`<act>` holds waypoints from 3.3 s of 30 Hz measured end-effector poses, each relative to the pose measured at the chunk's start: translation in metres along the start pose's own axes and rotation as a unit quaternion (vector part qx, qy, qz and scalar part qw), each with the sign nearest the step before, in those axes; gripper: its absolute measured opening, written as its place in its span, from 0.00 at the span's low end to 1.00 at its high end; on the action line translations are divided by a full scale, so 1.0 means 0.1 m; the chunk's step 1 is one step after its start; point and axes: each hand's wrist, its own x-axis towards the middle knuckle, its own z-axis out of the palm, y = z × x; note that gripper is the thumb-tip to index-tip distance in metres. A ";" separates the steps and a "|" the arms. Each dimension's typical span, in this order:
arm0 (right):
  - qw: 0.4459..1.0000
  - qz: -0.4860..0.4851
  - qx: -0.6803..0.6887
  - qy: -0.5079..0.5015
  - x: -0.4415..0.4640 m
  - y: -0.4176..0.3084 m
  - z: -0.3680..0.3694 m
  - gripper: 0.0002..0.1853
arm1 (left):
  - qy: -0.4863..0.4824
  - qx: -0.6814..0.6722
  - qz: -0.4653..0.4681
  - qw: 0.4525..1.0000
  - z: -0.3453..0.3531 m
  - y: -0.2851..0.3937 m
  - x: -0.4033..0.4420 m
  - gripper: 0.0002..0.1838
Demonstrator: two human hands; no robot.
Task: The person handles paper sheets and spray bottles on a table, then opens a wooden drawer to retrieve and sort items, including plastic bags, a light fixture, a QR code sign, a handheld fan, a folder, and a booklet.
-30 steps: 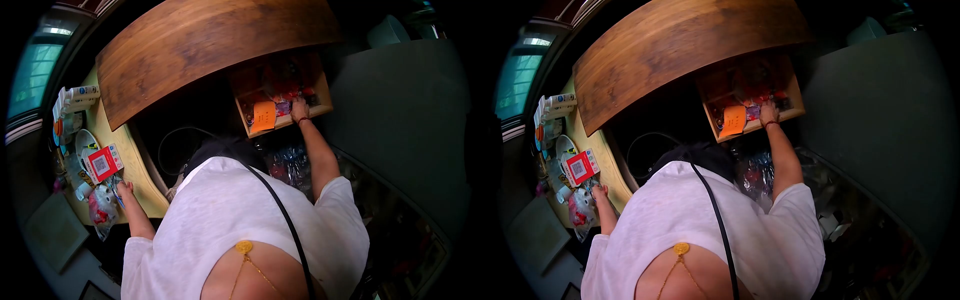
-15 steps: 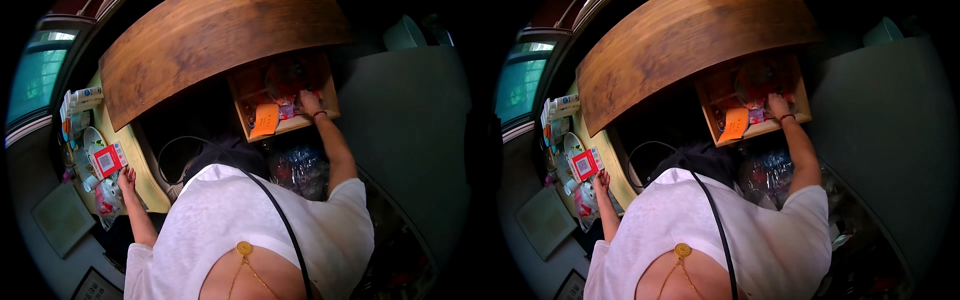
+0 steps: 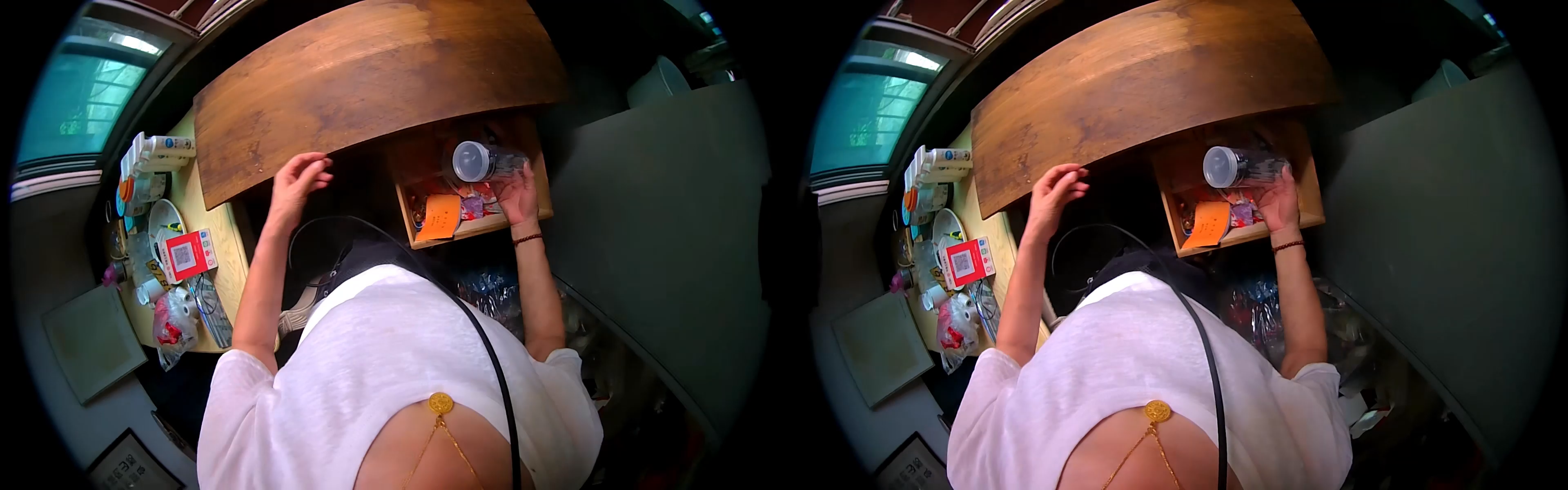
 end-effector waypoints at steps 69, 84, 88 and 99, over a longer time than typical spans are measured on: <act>0.751 -0.060 -0.598 0.275 -0.06 -0.18 -0.41 0.25 | 0.253 0.093 0.062 0.961 -0.99 -0.51 0.76 0.26; 0.598 -0.225 -0.739 0.214 -0.60 -0.34 -0.06 0.24 | 0.313 0.106 0.093 0.939 -0.99 -0.54 0.72 0.35; 0.725 -0.317 -0.582 0.188 -0.82 -0.41 -0.03 0.27 | 0.369 0.293 0.285 0.835 -0.69 -0.32 0.35 0.29; 0.820 -0.374 -0.391 0.190 -1.44 -0.35 0.50 0.22 | -0.304 0.091 -0.260 0.912 1.13 -0.76 0.41 0.25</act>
